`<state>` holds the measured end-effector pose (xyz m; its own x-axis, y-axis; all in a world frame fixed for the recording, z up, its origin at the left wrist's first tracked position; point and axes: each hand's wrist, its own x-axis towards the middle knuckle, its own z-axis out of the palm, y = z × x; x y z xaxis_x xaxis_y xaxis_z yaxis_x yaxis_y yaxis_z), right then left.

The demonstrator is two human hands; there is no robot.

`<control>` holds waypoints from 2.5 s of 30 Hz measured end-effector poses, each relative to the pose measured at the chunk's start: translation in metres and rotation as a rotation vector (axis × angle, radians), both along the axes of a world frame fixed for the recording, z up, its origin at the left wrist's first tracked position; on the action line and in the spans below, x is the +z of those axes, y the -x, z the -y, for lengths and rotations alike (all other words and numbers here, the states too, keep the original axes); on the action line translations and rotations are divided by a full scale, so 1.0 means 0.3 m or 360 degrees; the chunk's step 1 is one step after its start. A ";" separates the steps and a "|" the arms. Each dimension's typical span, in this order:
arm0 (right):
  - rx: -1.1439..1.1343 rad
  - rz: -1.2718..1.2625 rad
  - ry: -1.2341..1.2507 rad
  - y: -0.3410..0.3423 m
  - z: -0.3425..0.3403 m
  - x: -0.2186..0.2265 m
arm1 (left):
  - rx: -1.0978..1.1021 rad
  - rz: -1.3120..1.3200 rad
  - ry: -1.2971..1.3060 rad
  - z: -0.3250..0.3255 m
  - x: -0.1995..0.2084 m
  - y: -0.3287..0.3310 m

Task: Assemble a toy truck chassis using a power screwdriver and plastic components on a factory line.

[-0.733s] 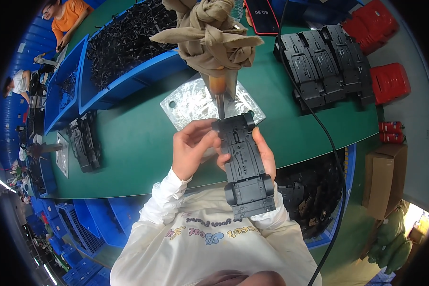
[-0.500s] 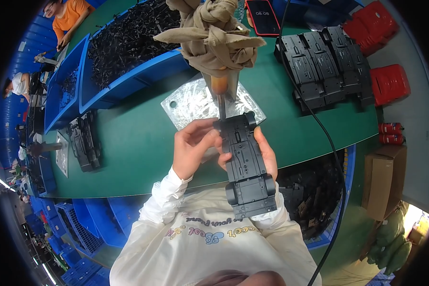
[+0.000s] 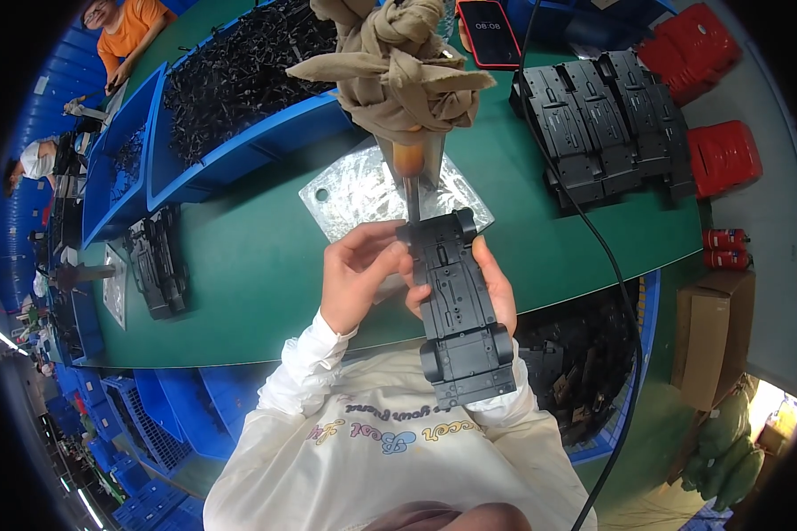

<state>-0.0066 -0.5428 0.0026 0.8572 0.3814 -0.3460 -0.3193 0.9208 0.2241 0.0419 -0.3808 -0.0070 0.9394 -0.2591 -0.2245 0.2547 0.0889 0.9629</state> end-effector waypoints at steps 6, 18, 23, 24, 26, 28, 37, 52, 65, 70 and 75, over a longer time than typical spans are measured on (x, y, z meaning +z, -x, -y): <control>-0.0004 -0.0002 -0.0144 0.000 0.003 -0.026 | -0.0017 -0.0078 0.0060 -0.011 -0.007 -0.006; 0.0015 -0.0018 0.0019 -0.005 -0.003 0.023 | -0.0044 -0.0064 0.0087 -0.014 0.005 -0.003; -0.0002 -0.0023 0.0003 -0.010 -0.002 0.020 | -0.0023 -0.0063 0.0075 -0.010 -0.005 -0.009; 0.0002 -0.0020 0.0003 -0.012 -0.002 0.020 | -0.0022 -0.0063 0.0081 -0.011 -0.004 -0.011; 0.0040 -0.0074 -0.0001 -0.014 -0.004 0.019 | -0.0005 -0.0058 0.0075 -0.015 -0.001 -0.006; 0.0046 0.0011 -0.0050 0.002 0.007 -0.027 | -0.0012 -0.0083 0.0104 -0.017 0.015 -0.002; 0.0045 -0.0120 0.0078 0.002 0.001 -0.008 | -0.0047 -0.0107 0.0116 -0.025 -0.030 0.002; 0.0070 -0.0222 0.0047 -0.001 0.000 0.008 | -0.0006 -0.0088 0.0112 -0.026 -0.006 0.008; 0.0050 -0.0121 0.0077 -0.003 -0.005 -0.009 | -0.0013 -0.0131 0.0129 -0.028 -0.005 -0.002; 0.0034 -0.0107 0.0046 -0.009 0.005 -0.004 | -0.0024 -0.0114 0.0085 -0.021 -0.012 -0.013; 0.0051 -0.0102 0.0046 -0.006 0.004 0.009 | -0.0007 -0.0112 0.0104 -0.016 0.001 -0.004</control>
